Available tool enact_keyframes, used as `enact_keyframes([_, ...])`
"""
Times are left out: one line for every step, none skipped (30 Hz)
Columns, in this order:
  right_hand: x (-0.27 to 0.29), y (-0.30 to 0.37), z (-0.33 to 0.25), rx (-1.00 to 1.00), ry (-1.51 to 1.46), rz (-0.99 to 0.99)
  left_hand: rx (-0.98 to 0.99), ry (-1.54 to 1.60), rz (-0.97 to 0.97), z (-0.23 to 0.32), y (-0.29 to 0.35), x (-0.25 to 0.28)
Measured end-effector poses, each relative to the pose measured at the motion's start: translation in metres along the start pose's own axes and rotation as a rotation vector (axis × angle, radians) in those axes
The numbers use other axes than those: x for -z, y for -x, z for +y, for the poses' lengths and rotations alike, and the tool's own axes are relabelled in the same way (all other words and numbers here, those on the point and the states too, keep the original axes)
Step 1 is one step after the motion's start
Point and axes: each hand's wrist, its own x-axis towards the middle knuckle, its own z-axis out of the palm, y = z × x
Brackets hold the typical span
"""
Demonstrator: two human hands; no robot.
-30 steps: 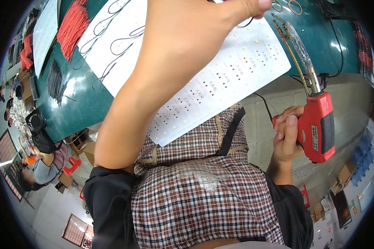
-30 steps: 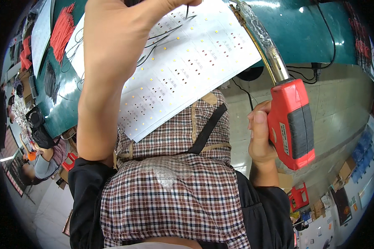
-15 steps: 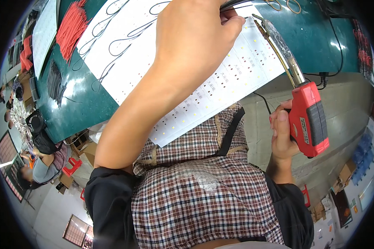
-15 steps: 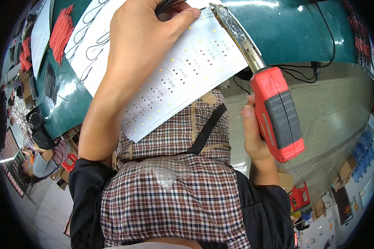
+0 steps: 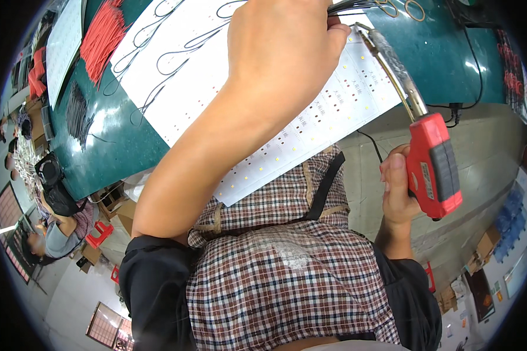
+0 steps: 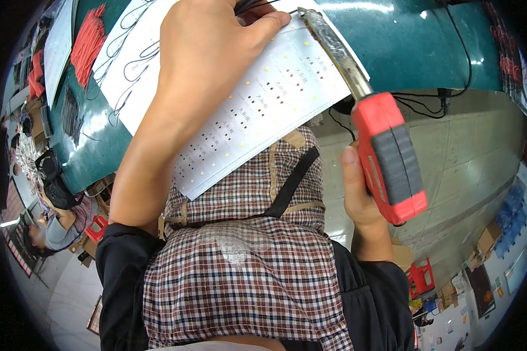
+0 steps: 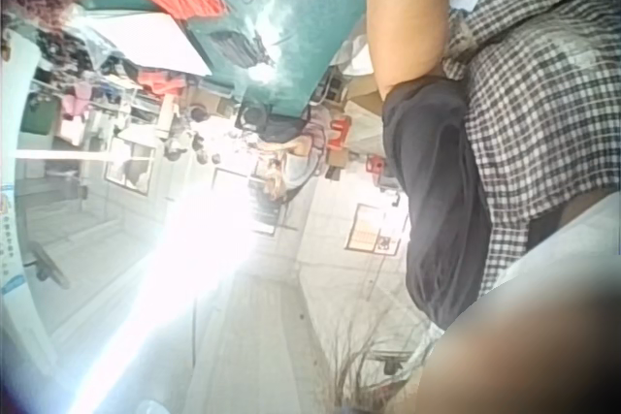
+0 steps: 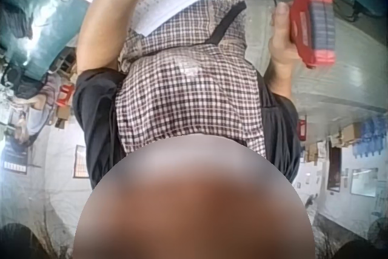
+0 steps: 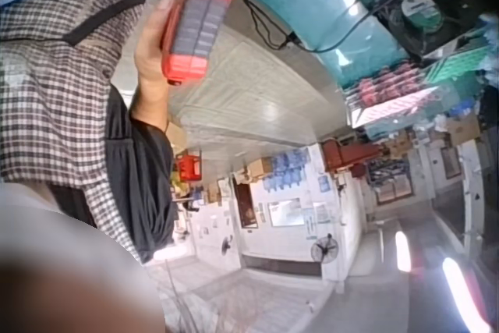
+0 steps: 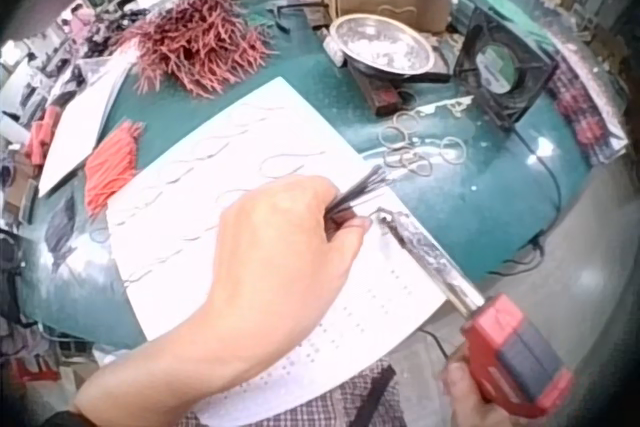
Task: Soldering electrical wires onto an LED panel at an assembly station.
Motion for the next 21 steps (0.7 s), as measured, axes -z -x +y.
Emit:
enact_keyframes([0.001,0.001,0.000,-0.014,0.002,0.007,-0.011,0.001,-0.002,0.000,0.000,-0.001])
enact_keyframes([0.000,0.000,-0.002,-0.013,0.003,0.007,-0.023,0.001,-0.003,0.000,-0.001,-0.001])
enact_keyframes([-0.002,-0.001,-0.006,-0.026,-0.050,0.037,-0.021,0.000,0.000,-0.002,0.001,-0.003])
enact_keyframes([-0.003,-0.001,-0.010,-0.040,-0.104,0.068,-0.239,0.078,0.188,-0.005,0.005,-0.005])
enact_keyframes([-0.004,-0.002,-0.011,-0.051,-0.116,0.074,-0.457,0.154,0.377,-0.007,0.007,-0.007])
enact_keyframes([-0.004,-0.002,-0.011,-0.049,-0.113,0.074,-0.457,0.156,0.379,-0.007,0.004,-0.007])
enact_keyframes([-0.004,-0.002,-0.011,-0.054,-0.126,0.072,-0.243,0.079,0.183,-0.006,0.001,-0.006])
enact_keyframes([-0.004,-0.001,-0.011,-0.058,-0.138,0.070,-0.029,0.003,-0.012,-0.004,-0.001,-0.005])
enact_keyframes([-0.004,0.001,-0.011,-0.056,-0.138,0.068,-0.028,0.003,-0.009,-0.004,-0.001,-0.004])
enact_keyframes([-0.003,0.003,-0.012,-0.076,-0.126,0.078,-0.034,0.030,-0.005,-0.003,0.000,-0.002])
enact_keyframes([-0.003,0.005,-0.012,-0.095,-0.114,0.088,-0.040,0.057,0.000,-0.003,0.001,-0.001])
enact_keyframes([-0.003,0.006,-0.012,-0.090,-0.112,0.084,-0.038,0.059,0.006,-0.002,0.002,0.000])
enact_keyframes([-0.003,0.008,-0.013,-0.077,-0.150,0.092,-0.037,0.060,0.008,-0.002,0.003,0.002])
enact_keyframes([-0.004,0.009,-0.013,-0.064,-0.188,0.098,-0.035,0.060,0.011,-0.002,0.005,0.004])
enact_keyframes([-0.003,0.011,-0.013,-0.061,-0.186,0.090,-0.029,0.062,0.016,-0.002,0.006,0.007])
enact_keyframes([-0.002,0.013,-0.014,-0.071,-0.209,0.084,-0.037,0.074,0.033,-0.002,0.007,0.013])
enact_keyframes([-0.001,0.016,-0.015,-0.080,-0.234,0.074,-0.044,0.084,0.051,-0.003,0.009,0.019])
enact_keyframes([0.000,0.020,-0.018,-0.078,-0.233,0.062,-0.034,0.084,0.058,-0.005,0.015,0.029])
enact_keyframes([0.001,0.024,-0.020,-0.070,-0.235,0.040,-0.135,0.080,0.134,-0.011,0.022,0.039])
enact_keyframes([0.002,0.029,-0.022,-0.063,-0.239,0.017,-0.235,0.074,0.209,-0.017,0.031,0.049])
enact_keyframes([0.004,0.034,-0.023,-0.061,-0.245,0.001,-0.238,0.083,0.229,-0.027,0.046,0.056])
